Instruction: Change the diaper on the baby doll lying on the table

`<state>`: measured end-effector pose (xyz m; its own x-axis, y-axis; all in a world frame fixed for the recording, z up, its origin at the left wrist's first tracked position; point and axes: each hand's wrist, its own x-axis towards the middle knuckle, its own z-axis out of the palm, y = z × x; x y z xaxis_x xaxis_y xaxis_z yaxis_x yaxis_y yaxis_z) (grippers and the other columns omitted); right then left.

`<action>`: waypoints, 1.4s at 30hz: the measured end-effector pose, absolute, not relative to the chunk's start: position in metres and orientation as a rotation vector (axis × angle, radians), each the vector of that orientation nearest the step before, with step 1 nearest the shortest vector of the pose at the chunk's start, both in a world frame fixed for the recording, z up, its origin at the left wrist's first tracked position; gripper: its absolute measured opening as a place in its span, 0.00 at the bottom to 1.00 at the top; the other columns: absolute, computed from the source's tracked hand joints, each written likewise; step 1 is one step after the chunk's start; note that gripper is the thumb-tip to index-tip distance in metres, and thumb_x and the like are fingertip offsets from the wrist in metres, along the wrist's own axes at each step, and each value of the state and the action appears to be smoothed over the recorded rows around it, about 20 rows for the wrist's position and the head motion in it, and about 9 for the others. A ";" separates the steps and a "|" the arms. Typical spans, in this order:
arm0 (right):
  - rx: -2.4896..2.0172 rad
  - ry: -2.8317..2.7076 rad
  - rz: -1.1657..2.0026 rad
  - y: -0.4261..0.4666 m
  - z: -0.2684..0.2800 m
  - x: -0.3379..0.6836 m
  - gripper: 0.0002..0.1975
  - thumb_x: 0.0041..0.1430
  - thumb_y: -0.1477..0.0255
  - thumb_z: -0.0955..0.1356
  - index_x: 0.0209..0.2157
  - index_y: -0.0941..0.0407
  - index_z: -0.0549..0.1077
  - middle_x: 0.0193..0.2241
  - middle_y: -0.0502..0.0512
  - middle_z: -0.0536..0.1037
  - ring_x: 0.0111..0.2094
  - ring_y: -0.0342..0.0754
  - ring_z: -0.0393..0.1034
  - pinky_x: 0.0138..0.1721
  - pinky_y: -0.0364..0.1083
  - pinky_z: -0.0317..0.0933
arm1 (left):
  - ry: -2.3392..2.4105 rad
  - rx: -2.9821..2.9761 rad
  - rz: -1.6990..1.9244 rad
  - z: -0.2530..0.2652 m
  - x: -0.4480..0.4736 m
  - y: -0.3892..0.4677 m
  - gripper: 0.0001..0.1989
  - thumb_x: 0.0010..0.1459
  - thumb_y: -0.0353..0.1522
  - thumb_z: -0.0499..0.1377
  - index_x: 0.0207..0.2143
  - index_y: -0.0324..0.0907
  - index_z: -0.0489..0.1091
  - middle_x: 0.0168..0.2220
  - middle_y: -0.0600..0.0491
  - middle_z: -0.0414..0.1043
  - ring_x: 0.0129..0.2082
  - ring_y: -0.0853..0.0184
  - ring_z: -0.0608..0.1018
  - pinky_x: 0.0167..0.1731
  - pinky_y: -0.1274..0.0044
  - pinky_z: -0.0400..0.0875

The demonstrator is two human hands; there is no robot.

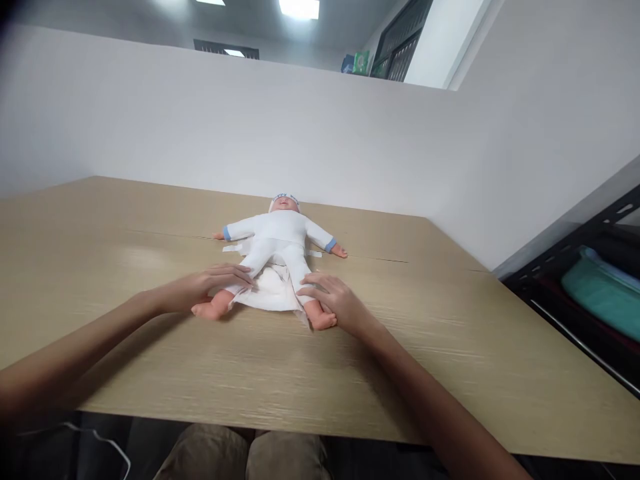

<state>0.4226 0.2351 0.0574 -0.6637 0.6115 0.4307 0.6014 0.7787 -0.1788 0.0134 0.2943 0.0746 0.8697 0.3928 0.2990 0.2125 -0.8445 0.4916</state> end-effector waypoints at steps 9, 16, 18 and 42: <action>-0.971 -2.490 0.376 0.231 0.076 0.433 0.25 0.76 0.76 0.62 0.66 0.42 0.76 0.68 0.54 0.75 0.68 0.52 0.71 0.68 0.56 0.69 | 0.504 2.426 0.345 0.091 0.009 0.291 0.29 0.70 0.24 0.54 0.69 0.56 0.70 0.74 0.51 0.66 0.78 0.54 0.61 0.73 0.56 0.65; -1.200 -2.445 0.430 0.208 0.100 0.404 0.25 0.77 0.56 0.66 0.69 0.46 0.72 0.66 0.59 0.76 0.67 0.61 0.71 0.69 0.64 0.66 | 0.875 2.423 0.375 0.097 0.027 0.263 0.28 0.67 0.47 0.66 0.66 0.52 0.70 0.73 0.43 0.66 0.69 0.44 0.73 0.65 0.55 0.71; -1.255 -2.464 0.200 0.197 0.097 0.385 0.34 0.70 0.50 0.72 0.71 0.50 0.70 0.63 0.66 0.76 0.63 0.68 0.71 0.64 0.68 0.67 | 0.910 2.457 0.473 0.090 0.036 0.260 0.22 0.66 0.43 0.67 0.59 0.48 0.73 0.66 0.41 0.73 0.63 0.45 0.77 0.59 0.58 0.74; -1.411 -1.712 0.671 0.411 0.085 0.372 0.21 0.66 0.59 0.64 0.48 0.55 0.82 0.52 0.57 0.86 0.54 0.57 0.78 0.59 0.54 0.70 | 1.082 1.746 0.983 0.093 0.104 0.438 0.26 0.62 0.58 0.62 0.32 0.45 0.65 0.28 0.55 0.65 0.32 0.63 0.67 0.37 0.71 0.62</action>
